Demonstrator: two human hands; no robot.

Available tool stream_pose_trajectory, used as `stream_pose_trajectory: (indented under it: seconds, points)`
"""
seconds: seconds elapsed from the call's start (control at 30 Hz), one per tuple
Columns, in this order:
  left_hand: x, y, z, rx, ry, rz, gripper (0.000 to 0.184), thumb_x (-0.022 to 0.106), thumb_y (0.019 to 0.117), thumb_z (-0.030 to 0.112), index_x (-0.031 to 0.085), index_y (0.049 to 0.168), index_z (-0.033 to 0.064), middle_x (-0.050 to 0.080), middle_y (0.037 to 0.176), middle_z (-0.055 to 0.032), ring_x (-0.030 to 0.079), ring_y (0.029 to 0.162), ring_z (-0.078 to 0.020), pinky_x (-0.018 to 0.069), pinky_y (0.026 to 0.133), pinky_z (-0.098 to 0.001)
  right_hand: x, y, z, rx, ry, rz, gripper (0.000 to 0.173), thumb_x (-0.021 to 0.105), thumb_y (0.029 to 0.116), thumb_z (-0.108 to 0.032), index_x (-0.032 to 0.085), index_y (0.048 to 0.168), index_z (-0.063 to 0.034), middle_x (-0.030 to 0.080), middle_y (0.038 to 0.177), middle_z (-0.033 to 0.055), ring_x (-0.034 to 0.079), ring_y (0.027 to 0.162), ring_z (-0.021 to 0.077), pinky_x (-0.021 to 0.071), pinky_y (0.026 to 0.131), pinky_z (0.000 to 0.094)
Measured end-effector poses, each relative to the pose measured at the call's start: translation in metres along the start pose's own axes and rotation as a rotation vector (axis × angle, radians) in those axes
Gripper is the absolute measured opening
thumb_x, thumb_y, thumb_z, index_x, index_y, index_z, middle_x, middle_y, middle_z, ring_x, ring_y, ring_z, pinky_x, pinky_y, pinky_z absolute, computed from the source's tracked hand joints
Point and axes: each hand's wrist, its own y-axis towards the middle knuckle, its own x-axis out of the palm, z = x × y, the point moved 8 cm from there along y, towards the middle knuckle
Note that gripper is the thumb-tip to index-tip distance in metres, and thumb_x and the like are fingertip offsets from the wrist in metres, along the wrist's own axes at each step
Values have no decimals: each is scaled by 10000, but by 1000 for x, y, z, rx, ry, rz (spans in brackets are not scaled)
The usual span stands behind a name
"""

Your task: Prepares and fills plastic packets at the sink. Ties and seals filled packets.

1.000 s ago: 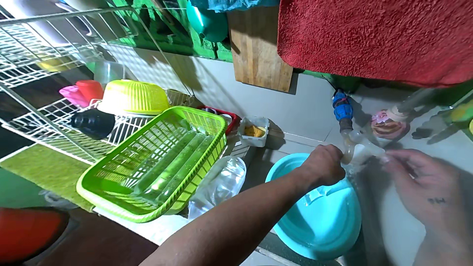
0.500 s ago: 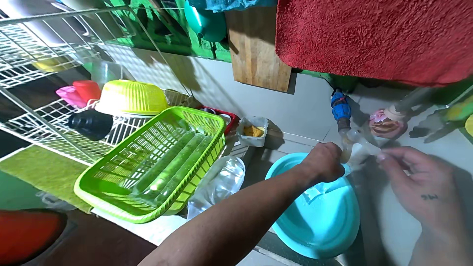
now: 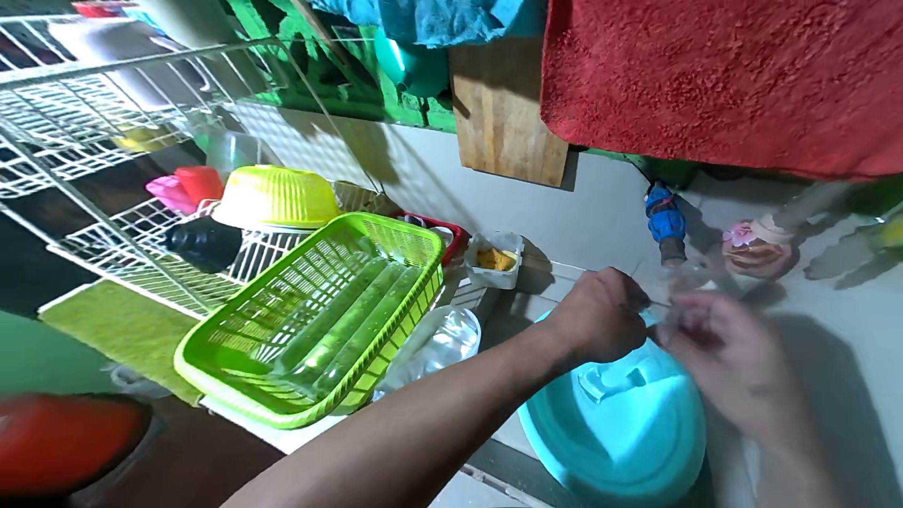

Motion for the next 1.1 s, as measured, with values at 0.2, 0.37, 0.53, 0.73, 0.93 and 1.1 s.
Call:
stream_pose_trajectory:
  seconds: [0.2, 0.37, 0.53, 0.73, 0.93, 1.1]
  points:
    - [-12, -16, 5, -13, 0, 28, 135, 674, 948, 45, 759, 1052, 57, 712, 819, -66, 644, 638, -136, 549, 587, -323, 26, -32, 1, -48, 72, 12, 297, 756, 868, -377, 714, 971, -101, 664, 800, -54, 602, 666, -13, 517, 582, 150]
    - [-12, -21, 1, 37, -73, 35, 159, 647, 984, 70, 751, 1105, 69, 708, 832, -39, 626, 636, -100, 532, 589, -279, 18, -32, -15, -149, 135, 89, 161, 659, 930, -199, 718, 837, -80, 663, 749, -59, 595, 671, -58, 513, 619, 114]
    - [1, -22, -35, 311, -240, 91, 468, 538, 1018, 120, 508, 1484, 82, 672, 1299, -55, 656, 1076, -153, 558, 889, -360, 5, -29, -11, -160, 127, 127, 186, 645, 952, -190, 723, 854, -52, 669, 758, -37, 593, 658, -43, 514, 608, 116]
    - [45, -10, -65, 301, -278, -107, 553, 423, 1096, 235, 316, 1603, 39, 356, 1636, -154, 327, 1522, -223, 270, 1253, -434, 2, -24, -6, -178, 135, 78, 195, 641, 965, -219, 725, 865, -75, 674, 762, -44, 615, 665, -20, 537, 612, 140]
    - [53, -4, -59, 313, -286, -143, 517, 349, 1120, 264, 408, 1541, -30, 374, 1619, -200, 295, 1542, -240, 222, 1272, -400, 6, -16, -7, -179, 135, 43, 191, 633, 964, -230, 731, 885, -86, 678, 778, -50, 618, 677, -20, 537, 620, 138]
    - [64, -1, -55, 381, -343, -114, 418, 363, 1115, 211, 631, 1274, -67, 579, 1410, -191, 504, 1374, -206, 379, 1175, -379, 12, 4, -5, -126, 1, -40, 137, 622, 947, -235, 708, 868, -164, 649, 772, -82, 604, 644, 4, 533, 565, 191]
